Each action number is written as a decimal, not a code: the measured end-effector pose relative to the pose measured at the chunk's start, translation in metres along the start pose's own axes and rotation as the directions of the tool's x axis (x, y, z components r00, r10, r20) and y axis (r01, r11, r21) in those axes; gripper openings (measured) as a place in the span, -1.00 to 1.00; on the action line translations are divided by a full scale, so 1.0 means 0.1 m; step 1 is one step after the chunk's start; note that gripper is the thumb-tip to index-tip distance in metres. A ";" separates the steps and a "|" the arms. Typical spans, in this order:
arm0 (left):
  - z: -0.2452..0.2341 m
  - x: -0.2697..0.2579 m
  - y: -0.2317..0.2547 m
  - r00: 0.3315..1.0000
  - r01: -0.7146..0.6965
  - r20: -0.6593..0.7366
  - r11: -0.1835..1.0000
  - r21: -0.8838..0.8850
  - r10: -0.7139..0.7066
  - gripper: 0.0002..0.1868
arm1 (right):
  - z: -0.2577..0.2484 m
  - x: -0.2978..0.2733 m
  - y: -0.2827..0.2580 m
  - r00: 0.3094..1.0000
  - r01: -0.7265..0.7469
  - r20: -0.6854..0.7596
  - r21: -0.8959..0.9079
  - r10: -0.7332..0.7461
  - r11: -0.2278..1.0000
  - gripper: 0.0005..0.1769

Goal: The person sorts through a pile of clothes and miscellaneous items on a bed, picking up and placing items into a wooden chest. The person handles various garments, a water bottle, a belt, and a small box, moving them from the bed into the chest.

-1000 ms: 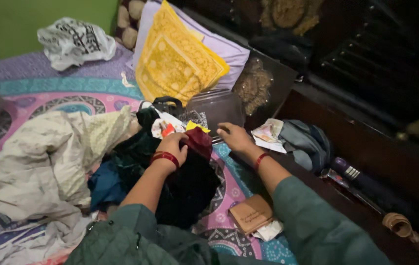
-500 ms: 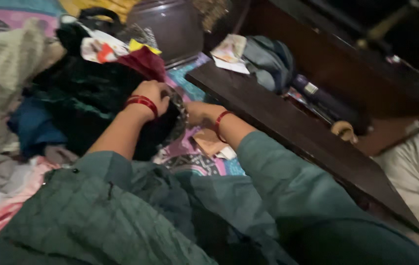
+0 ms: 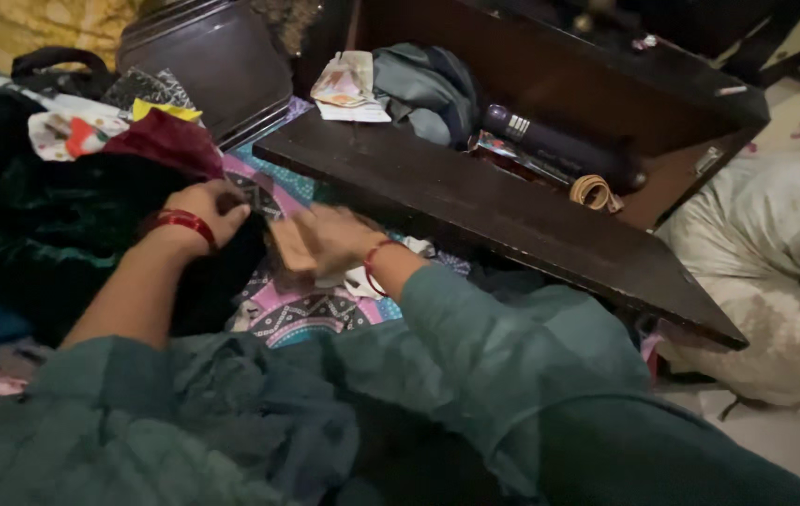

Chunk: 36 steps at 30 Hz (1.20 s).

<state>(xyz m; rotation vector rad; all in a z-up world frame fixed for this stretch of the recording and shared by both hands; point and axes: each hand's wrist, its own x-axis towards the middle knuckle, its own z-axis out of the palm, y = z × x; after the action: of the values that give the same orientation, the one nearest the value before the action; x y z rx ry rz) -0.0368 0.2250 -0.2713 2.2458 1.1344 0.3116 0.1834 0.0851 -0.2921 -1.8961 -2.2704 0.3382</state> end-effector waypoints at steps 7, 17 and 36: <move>-0.66 0.00 0.61 0.951 -0.046 -0.311 0.990 -0.133 0.002 -0.20 | -0.46 0.57 -0.66 0.865 0.175 -0.496 0.434 0.072 0.884 0.36; -1.19 -0.28 1.69 0.932 -0.175 -0.362 0.845 -0.505 -0.023 -0.40 | -1.80 -0.34 -0.32 0.871 0.245 -0.473 0.189 -0.130 0.951 0.63; 1.53 0.94 3.45 0.986 -0.023 0.041 0.368 -0.929 0.164 -0.33 | -1.71 -2.95 2.52 0.726 0.005 -0.083 0.993 0.683 0.115 -0.10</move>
<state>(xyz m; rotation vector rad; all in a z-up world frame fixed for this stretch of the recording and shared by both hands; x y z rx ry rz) 0.3144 0.0797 -0.1892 1.2331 0.4821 0.6563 0.5205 -0.1507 -0.1920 -1.3873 -0.6377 0.8972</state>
